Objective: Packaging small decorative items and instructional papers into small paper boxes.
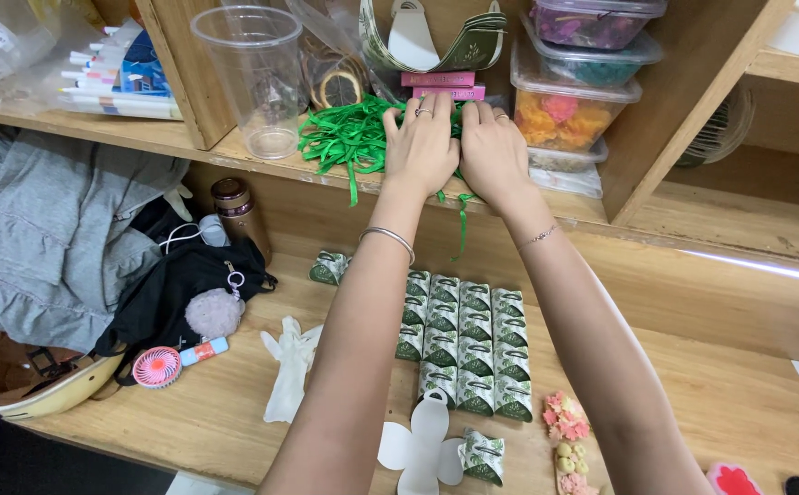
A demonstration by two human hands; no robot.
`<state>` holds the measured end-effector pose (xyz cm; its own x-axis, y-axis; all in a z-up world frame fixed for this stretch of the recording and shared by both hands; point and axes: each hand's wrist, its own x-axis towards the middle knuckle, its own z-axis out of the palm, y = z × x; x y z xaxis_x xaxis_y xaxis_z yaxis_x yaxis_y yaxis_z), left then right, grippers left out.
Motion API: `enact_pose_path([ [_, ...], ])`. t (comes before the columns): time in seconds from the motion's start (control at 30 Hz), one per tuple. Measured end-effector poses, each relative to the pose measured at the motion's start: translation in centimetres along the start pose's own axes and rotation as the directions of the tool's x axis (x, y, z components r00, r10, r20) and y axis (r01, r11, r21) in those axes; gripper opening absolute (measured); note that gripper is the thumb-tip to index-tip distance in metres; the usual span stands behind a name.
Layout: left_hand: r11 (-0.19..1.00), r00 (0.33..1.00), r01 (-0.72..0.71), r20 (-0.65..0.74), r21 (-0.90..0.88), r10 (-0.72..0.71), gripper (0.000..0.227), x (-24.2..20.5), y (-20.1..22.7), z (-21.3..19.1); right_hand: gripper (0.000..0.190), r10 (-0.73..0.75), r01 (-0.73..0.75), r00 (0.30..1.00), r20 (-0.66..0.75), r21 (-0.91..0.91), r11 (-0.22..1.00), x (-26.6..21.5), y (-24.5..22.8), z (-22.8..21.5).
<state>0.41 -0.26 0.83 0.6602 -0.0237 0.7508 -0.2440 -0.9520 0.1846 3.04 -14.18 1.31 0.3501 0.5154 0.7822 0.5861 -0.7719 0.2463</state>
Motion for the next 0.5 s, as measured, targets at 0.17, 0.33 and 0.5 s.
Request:
enact_pose_path([
  [0.17,0.998,1.0,0.028,-0.011,-0.047,-0.029,0.058,0.2,-0.1,0.4,0.033,0.121,-0.119,0.989,0.088,-0.026,0.993,0.6,-0.2,0.0],
  [0.33,0.998,0.999,0.047,0.003,-0.034,-0.047,0.06,0.3,-0.5,1.5,0.016,0.043,-0.019,0.995,0.091,-0.256,0.967,0.8,1.0,3.8],
  [0.5,0.998,0.998,0.055,0.013,-0.024,-0.055,0.065,0.4,-0.2,0.6,0.004,0.126,-0.093,0.984,0.129,-0.234,0.968,1.2,-0.1,2.6],
])
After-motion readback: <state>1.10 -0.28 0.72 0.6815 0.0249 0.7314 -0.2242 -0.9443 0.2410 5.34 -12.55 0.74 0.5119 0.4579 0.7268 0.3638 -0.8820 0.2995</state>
